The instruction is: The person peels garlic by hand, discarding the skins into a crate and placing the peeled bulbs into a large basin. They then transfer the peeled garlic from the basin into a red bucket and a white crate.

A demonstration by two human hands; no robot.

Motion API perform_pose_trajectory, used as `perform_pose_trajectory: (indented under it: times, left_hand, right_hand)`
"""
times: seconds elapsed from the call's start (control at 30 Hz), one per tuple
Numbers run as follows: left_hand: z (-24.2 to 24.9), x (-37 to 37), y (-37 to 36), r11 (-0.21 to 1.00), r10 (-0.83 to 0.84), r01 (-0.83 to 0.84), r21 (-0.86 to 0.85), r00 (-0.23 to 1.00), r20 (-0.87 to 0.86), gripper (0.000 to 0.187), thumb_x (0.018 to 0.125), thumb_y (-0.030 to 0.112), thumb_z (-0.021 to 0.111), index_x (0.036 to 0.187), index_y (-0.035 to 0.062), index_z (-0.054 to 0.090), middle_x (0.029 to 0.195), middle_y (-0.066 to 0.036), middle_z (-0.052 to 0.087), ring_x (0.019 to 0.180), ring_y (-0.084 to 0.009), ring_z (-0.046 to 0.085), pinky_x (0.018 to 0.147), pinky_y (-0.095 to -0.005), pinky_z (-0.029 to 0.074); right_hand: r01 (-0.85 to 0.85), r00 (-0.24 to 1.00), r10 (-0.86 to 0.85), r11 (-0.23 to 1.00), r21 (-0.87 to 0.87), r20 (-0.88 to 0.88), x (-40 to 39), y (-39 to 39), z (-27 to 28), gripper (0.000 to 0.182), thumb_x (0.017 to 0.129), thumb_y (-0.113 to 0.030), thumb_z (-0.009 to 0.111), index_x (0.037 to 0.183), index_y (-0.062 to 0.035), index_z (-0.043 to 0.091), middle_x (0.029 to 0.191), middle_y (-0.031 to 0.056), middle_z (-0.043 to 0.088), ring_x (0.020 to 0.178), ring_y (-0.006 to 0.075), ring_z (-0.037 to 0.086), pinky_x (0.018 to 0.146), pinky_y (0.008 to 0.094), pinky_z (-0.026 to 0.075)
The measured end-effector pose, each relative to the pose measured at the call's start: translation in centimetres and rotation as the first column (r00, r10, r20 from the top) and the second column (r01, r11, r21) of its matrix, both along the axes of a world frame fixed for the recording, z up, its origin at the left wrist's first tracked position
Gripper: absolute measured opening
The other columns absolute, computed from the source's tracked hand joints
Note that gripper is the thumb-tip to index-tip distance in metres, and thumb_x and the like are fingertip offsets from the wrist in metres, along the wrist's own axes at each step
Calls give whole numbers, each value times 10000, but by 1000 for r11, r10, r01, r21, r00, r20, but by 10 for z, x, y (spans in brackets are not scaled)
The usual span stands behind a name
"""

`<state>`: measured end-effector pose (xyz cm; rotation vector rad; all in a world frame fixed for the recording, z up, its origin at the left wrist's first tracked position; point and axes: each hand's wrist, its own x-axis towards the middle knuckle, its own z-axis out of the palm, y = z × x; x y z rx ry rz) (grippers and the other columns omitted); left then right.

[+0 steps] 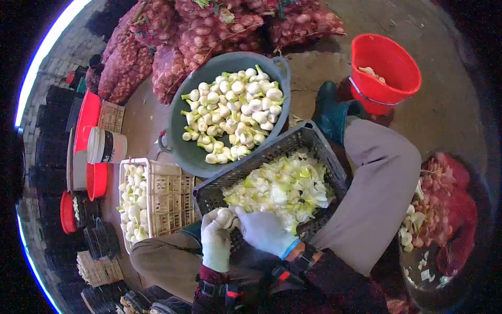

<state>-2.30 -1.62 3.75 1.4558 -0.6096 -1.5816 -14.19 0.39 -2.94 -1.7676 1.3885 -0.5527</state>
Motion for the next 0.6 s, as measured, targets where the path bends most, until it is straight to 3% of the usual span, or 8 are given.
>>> perform_pose_trajectory:
  times: [0.13,0.27,0.33,0.4,0.43,0.5,0.53,0.6]
  left_hand:
    - [-1,-4,-4,999,47,-48,25,997,61,126,899,58,558,835,-50,569,720,-46,519,668,-148,503,670,-287,442]
    - [-9,1,-2,995,-96,97,11,993,-63,139,891,60,578,933,-70,555,786,-67,563,707,-151,533,695,-287,458]
    - [-6,-5,0,999,-21,26,-21,981,194,213,879,54,594,1034,-74,523,844,-73,573,716,-137,523,676,-284,447]
    - [-9,1,2,999,-36,35,4,983,179,238,873,49,598,1060,-70,512,860,-74,571,719,-132,517,674,-280,442]
    - [-11,6,2,999,-48,45,23,986,161,266,867,45,602,1087,-65,500,876,-75,570,721,-126,511,673,-276,438]
    - [-17,12,2,998,-58,57,11,994,92,267,858,42,610,1081,-62,509,873,-75,570,716,-127,504,670,-274,435]
    - [-18,13,3,999,-48,47,23,997,57,279,857,45,612,1089,-68,507,872,-73,568,711,-124,498,667,-273,431]
    - [-11,5,2,997,-63,61,50,997,39,324,853,55,613,1122,-89,507,904,-94,593,744,-143,540,701,-286,454]
  right_hand:
    - [-3,999,-3,995,98,53,-7,-2,11,391,930,-302,516,1274,-117,499,678,172,636,603,391,619,555,506,481]
    - [26,999,-30,993,111,37,-8,-1,0,366,970,-304,437,1240,-72,520,697,163,654,637,386,634,574,510,485]
    - [77,992,-87,991,111,90,-9,2,-8,372,970,-325,445,1210,-60,549,713,170,656,666,382,641,602,498,497]
    - [110,802,-335,897,428,495,-20,-3,-6,391,939,-382,521,1108,-40,609,786,179,664,739,377,647,658,464,509]
    - [117,801,-335,900,420,496,-28,-3,-6,391,939,-382,521,1108,-40,609,786,179,664,739,377,647,658,464,509]
    - [231,935,-213,972,-33,283,-46,-7,6,412,895,-430,592,1050,-51,642,872,169,672,807,361,648,708,433,507]
    - [210,968,-188,969,-127,168,-52,-7,21,418,878,-427,622,1018,-34,637,876,170,661,812,327,649,690,420,500]
    - [157,973,-132,979,-127,189,-39,-10,13,430,863,-433,635,1013,-30,643,876,173,660,814,332,647,698,422,498]
